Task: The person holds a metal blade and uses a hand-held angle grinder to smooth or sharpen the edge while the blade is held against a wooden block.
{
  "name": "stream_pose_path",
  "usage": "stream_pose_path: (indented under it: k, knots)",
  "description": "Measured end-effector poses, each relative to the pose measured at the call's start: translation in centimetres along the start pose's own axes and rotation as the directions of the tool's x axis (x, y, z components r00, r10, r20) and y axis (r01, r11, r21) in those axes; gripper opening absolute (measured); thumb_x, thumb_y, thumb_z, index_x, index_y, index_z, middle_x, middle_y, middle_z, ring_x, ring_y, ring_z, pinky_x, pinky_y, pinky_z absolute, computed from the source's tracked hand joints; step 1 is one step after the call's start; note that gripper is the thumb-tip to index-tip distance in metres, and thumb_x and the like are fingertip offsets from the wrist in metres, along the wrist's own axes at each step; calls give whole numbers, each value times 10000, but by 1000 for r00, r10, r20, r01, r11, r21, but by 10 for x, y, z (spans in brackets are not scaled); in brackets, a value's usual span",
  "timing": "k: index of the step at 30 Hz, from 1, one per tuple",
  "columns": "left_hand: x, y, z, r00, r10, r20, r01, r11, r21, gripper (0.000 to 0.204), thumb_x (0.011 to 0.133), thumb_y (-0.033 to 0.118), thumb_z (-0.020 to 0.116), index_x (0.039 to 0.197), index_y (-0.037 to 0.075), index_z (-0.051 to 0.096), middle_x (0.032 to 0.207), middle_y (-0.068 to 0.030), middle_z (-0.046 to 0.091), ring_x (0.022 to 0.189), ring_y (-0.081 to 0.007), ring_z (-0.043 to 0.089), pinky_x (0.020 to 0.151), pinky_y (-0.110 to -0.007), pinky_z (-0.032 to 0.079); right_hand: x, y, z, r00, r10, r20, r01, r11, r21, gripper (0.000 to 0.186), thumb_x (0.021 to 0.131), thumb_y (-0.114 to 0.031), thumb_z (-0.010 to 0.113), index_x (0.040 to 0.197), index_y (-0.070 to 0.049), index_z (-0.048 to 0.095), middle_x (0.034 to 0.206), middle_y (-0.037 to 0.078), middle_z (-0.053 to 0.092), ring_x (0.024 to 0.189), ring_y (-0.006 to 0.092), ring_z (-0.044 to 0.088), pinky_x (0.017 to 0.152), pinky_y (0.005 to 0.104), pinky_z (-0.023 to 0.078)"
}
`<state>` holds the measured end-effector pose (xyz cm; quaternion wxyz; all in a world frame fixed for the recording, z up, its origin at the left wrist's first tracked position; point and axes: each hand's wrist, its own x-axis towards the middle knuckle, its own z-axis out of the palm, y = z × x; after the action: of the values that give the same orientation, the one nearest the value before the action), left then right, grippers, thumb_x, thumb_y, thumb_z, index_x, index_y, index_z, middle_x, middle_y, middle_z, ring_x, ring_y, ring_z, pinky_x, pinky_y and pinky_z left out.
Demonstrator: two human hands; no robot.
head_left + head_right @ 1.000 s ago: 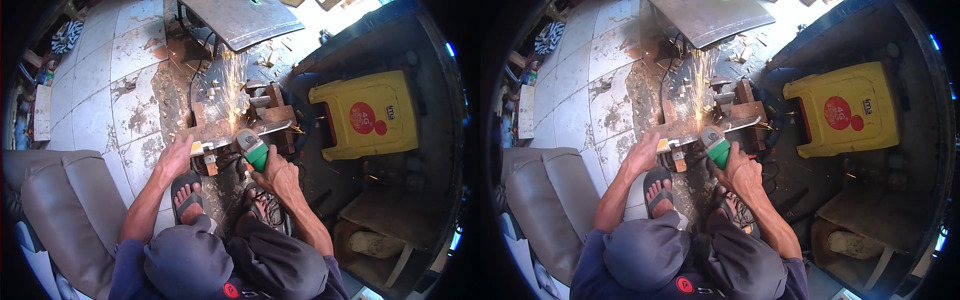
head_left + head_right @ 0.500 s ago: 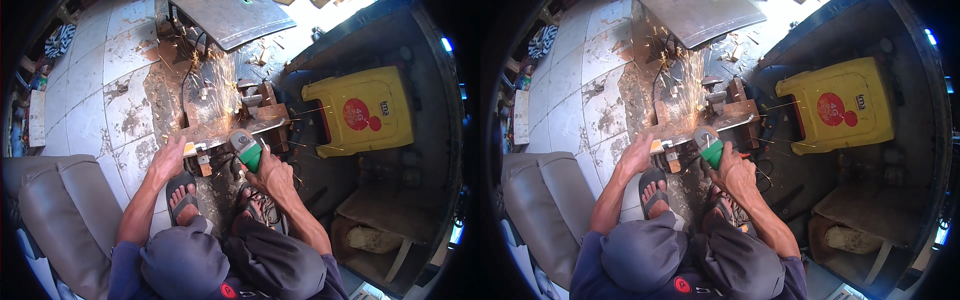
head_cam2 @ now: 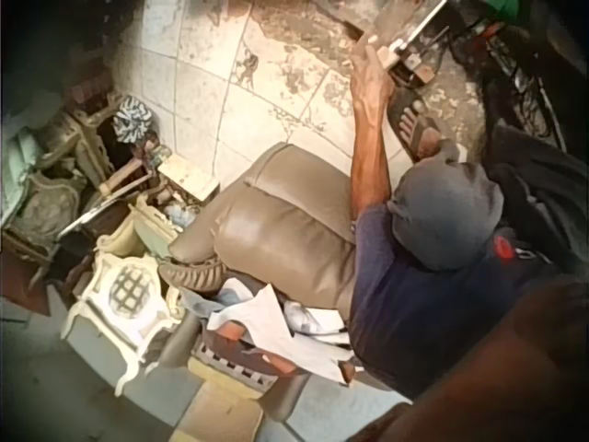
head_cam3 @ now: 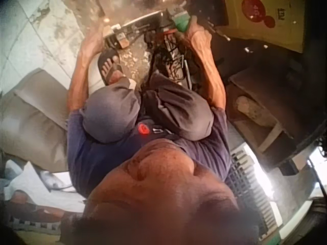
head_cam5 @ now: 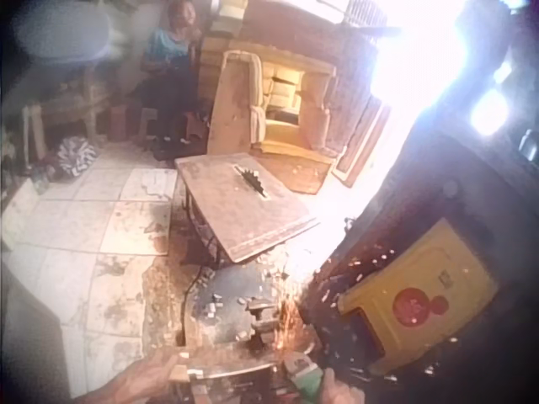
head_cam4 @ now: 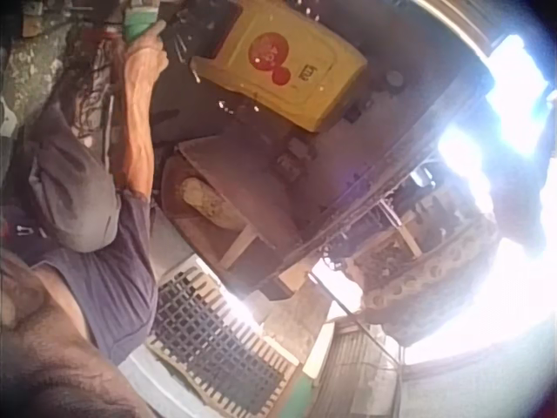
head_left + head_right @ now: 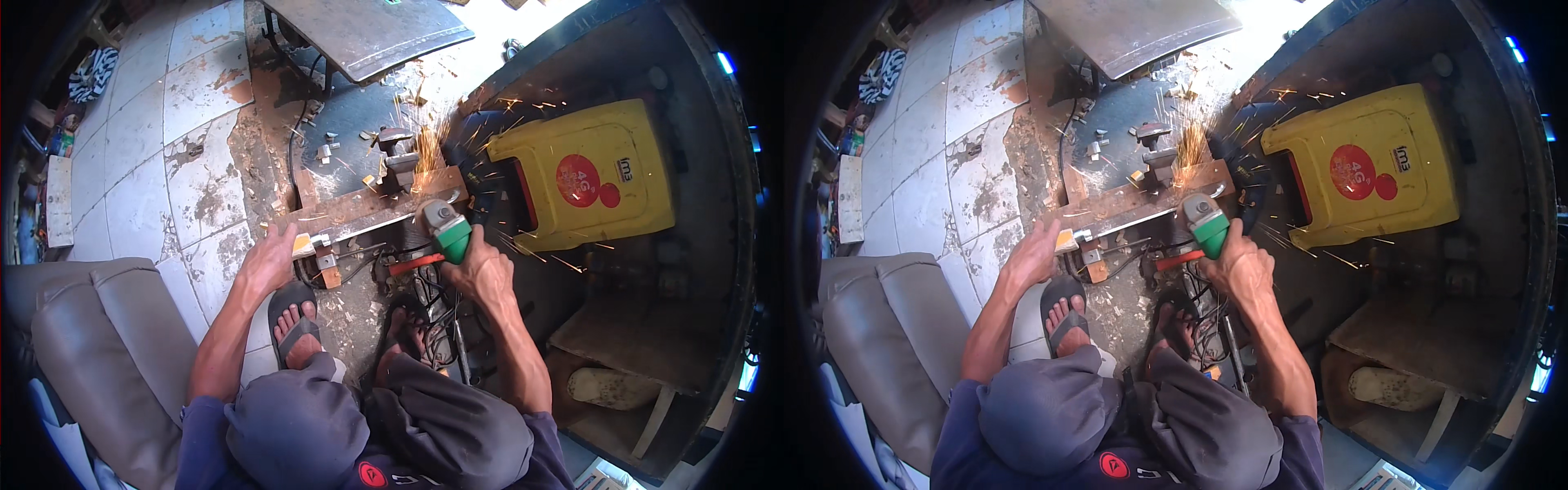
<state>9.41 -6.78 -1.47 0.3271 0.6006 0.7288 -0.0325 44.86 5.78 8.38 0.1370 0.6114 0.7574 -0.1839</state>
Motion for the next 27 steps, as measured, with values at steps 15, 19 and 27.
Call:
stream_pose_path:
  k: [15, 19, 27]
  knots:
    - [-4, 4, 2, 999, -31, -24, 31, 999, -14, 571, 846, -56, 655, 1386, -24, 475, 1256, -404, 553, 1064, -571, 685, 874, -567, 603, 28, 6, -27, 999, 39, 12, -38, 996, -75, 731, 824, -411, 829, 1299, 1, 457, 1119, 354, 748, 1060, 553, 729, 955, 607, 554]
    - [-5, 3, 4, 999, -17, -27, 17, 1000, -8, 558, 860, -55, 639, 1393, -23, 478, 1244, -398, 555, 1056, -565, 691, 870, -563, 606, 12, -17, -15, 1000, 4, 30, -3, 999, -39, 657, 820, -411, 804, 1227, -15, 472, 1068, 361, 747, 1028, 561, 722, 937, 622, 547]
    - [-6, 2, 8, 996, 18, -90, -20, 1000, -21, 488, 880, -80, 625, 1342, -19, 481, 1186, -390, 555, 1023, -582, 694, 866, -572, 616, -13, -58, 1, 994, -91, 63, 92, 996, -5, 627, 825, -371, 790, 1235, -14, 478, 1063, 310, 760, 993, 519, 737, 882, 607, 545]
